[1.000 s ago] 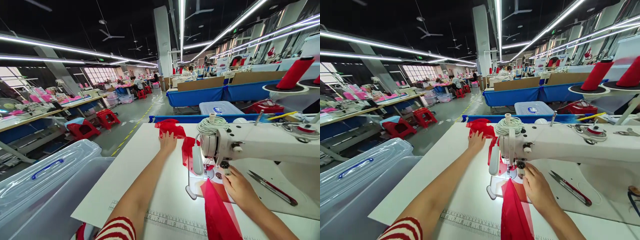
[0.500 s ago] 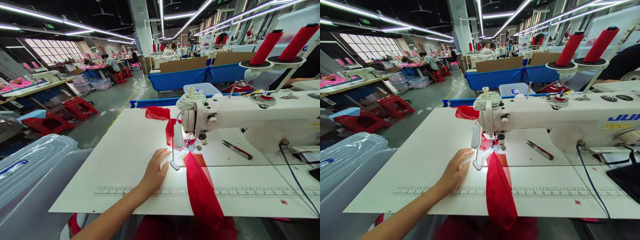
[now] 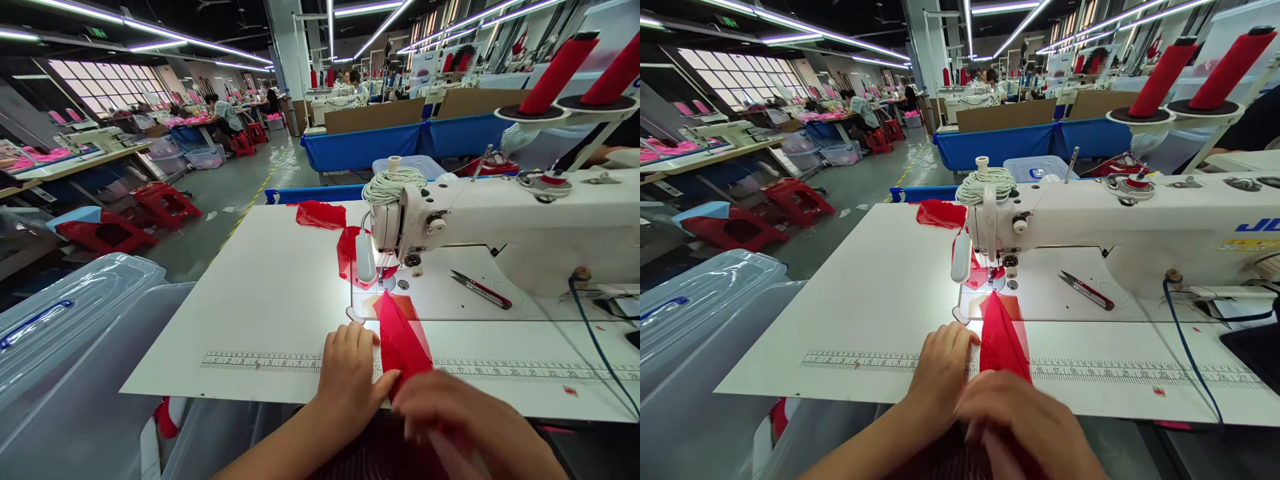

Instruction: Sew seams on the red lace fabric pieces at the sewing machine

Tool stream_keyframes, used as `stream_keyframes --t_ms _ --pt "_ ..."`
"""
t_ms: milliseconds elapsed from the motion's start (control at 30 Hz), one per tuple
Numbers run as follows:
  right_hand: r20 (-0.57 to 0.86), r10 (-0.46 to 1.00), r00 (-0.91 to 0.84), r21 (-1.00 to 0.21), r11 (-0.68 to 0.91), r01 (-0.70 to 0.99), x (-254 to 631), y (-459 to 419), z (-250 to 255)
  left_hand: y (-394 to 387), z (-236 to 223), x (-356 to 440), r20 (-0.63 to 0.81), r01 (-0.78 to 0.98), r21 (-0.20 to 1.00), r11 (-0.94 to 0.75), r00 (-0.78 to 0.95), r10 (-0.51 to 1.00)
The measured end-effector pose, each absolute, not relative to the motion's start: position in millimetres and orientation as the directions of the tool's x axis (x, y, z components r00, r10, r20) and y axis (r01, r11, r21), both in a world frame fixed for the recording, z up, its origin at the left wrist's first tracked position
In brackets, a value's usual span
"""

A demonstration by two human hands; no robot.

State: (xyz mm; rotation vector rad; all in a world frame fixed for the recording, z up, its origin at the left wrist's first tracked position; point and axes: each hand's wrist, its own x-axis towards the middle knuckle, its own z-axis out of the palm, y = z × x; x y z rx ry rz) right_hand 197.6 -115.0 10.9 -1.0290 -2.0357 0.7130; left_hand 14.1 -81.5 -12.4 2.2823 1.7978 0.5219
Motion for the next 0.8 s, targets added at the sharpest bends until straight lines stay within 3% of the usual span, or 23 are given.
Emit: stream_keyframes --t_ms 33,133,200,267,367,500,667,733,800 --pt "0.378 0.842 -0.386 -0.704 0.531 0.471 195.7 -105.1 6.2 -82.6 -13.2 14.4 0.162 0.895 0.368 -0.251 0.204 0.966" --pt "0.437 0.84 -0.323 -0.441 0.513 0.736 190.7 -82.5 -11.6 -85.4 -12.8 15.1 0.14 0.894 0.379 -0.238 0.199 0.97" --pt "0.419 0.854 -0.308 -0.402 0.479 0.78 190.8 -75.3 -21.3 -86.1 -11.3 15.2 0.108 0.9 0.375 -0.221 0.195 0.975" --pt "0.389 0.883 -0.264 -0.477 0.438 0.762 195.2 -71.8 -25.6 -86.3 -10.2 14.5 0.094 0.9 0.376 -0.218 0.197 0.976" --pt "0.264 0.96 -0.096 -0.703 0.26 0.662 207.1 -68.1 -24.0 -86.1 -10.3 12.3 0.115 0.884 0.407 -0.228 0.198 0.973" --pt "-0.012 0.997 0.073 -0.952 -0.034 0.304 217.2 -63.7 -20.2 -84.8 -12.5 9.9 0.145 0.862 0.452 -0.23 0.183 0.972" --pt "-0.262 0.959 0.106 -0.962 -0.25 -0.111 208.9 -60.0 -15.5 -84.1 -12.3 9.9 0.186 0.825 0.519 -0.225 0.148 0.971" --pt "-0.292 0.948 0.125 -0.95 -0.273 -0.15 201.7 -60.4 -12.1 -85.3 -6.9 10.8 0.203 0.729 0.645 -0.228 0.124 0.971" --pt "-0.213 0.974 0.076 -0.975 -0.207 -0.074 192.0 -65.1 -8.9 -86.2 0.9 12.9 0.096 0.517 0.838 -0.176 0.178 0.979"
